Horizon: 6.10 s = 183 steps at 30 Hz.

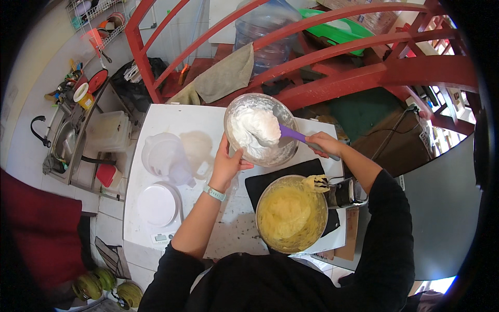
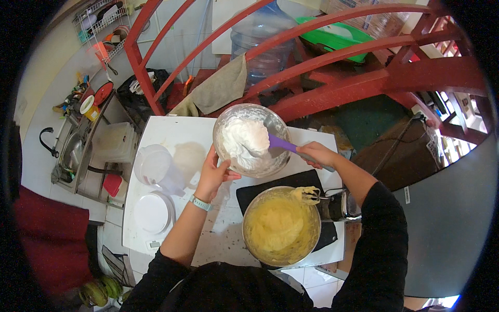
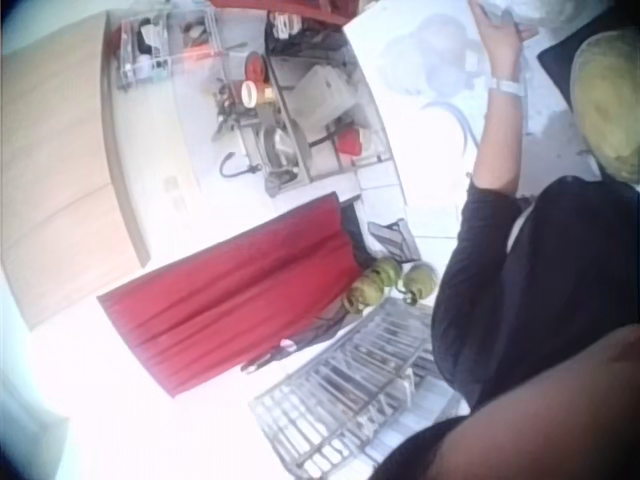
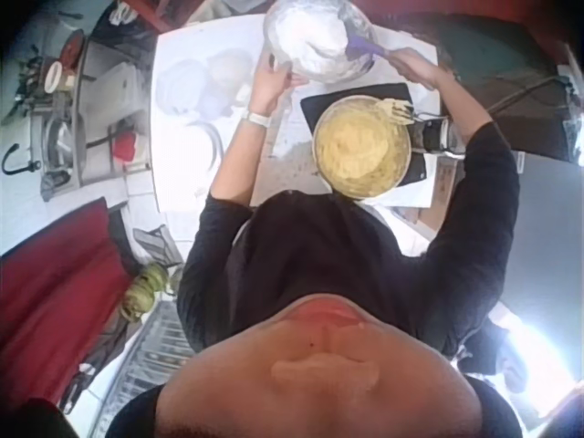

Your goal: The person uses a hand mixer to blend batter in a bowl, scrapes the sides with a spatula, and then scrapes remaining mixture into another bowl.

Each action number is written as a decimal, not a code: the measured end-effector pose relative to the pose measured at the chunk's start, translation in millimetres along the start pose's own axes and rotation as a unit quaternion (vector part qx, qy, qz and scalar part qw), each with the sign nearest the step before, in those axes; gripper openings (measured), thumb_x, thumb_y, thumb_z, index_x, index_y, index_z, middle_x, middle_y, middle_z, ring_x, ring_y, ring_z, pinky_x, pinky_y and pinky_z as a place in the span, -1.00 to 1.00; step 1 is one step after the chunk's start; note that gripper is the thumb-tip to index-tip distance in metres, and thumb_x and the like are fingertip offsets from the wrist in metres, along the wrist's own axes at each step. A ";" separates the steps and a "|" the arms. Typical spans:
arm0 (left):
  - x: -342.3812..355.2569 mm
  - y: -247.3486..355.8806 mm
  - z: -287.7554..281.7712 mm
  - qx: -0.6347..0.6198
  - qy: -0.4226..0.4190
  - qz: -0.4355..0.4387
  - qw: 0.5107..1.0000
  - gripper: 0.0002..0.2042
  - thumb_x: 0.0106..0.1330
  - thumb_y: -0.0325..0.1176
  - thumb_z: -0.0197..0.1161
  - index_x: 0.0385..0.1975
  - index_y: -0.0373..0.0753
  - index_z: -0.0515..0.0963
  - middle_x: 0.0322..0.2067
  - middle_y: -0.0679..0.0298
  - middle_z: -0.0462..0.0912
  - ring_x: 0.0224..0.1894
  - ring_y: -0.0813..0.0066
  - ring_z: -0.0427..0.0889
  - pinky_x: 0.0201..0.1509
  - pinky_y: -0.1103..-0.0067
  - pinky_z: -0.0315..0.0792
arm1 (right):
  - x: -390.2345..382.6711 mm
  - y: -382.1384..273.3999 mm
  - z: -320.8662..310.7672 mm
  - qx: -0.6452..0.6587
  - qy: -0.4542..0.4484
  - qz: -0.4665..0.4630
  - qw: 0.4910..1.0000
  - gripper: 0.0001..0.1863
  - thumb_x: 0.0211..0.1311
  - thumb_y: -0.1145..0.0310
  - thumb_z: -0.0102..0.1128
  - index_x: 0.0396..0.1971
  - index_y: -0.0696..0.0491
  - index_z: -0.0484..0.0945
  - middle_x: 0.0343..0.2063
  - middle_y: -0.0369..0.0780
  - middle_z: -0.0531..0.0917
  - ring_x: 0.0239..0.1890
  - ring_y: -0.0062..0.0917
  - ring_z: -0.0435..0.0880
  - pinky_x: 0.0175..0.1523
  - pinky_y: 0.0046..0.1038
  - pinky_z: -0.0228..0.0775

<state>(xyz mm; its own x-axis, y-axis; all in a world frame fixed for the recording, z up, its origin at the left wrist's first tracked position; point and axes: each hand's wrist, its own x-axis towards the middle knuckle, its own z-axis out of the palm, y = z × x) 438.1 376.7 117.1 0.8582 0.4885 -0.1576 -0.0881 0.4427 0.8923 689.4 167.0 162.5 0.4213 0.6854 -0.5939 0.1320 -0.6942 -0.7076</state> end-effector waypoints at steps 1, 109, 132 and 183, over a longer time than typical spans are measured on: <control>-1.9 -1.5 0.1 -0.006 -0.003 0.002 1.000 -0.36 0.25 -0.63 -0.09 0.31 -0.04 -0.12 0.18 0.10 0.17 -0.40 0.28 0.64 -0.31 0.48 0.64 | -2.7 -0.4 -0.3 0.005 0.008 -0.014 1.000 -0.54 0.22 -0.04 -0.02 -0.66 0.05 0.38 -0.81 -0.35 0.32 -0.86 -0.70 0.23 -0.77 -0.63 0.05; -169.8 -79.1 13.2 -0.038 -0.131 -0.114 0.984 -0.36 0.27 -0.53 0.05 0.32 -0.15 -0.08 -0.44 0.20 0.57 -0.41 0.34 0.65 -0.27 0.45 0.61 | -269.8 9.5 172.5 -0.627 0.330 0.009 0.706 -0.66 0.22 0.07 -0.01 -0.26 0.05 0.47 -0.53 -0.13 0.57 -0.58 -0.31 0.61 -0.54 -0.34 0.45; -173.4 -71.1 15.9 -0.041 -0.126 -0.137 0.982 -0.34 0.24 -0.54 0.07 0.32 -0.12 -0.06 -0.49 0.22 0.57 -0.43 0.35 0.65 -0.28 0.46 0.62 | -208.6 67.4 309.2 0.910 -0.255 -0.044 0.324 -0.60 0.38 0.06 -0.27 -0.38 0.10 0.35 -0.73 -0.35 0.34 -0.83 -0.69 0.24 -0.78 -0.65 0.09; -174.5 -55.0 -2.3 0.023 -0.163 -0.169 0.972 -0.38 0.24 -0.55 0.06 0.31 -0.14 0.00 -0.48 0.22 0.58 -0.48 0.41 0.65 -0.38 0.52 0.61 | -276.0 15.0 141.9 -0.371 0.068 0.137 0.916 -0.62 0.27 0.10 -0.01 0.03 -0.08 0.43 -0.68 -0.24 0.47 -0.59 -0.51 0.51 -0.48 -0.51 0.39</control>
<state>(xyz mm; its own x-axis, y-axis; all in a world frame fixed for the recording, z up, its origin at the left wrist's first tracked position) 292.0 268.9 94.5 0.9494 0.0541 -0.3093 0.2425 0.4995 0.8317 447.9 -1.3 261.5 0.6304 0.4651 -0.6215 0.5569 -0.8288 -0.0553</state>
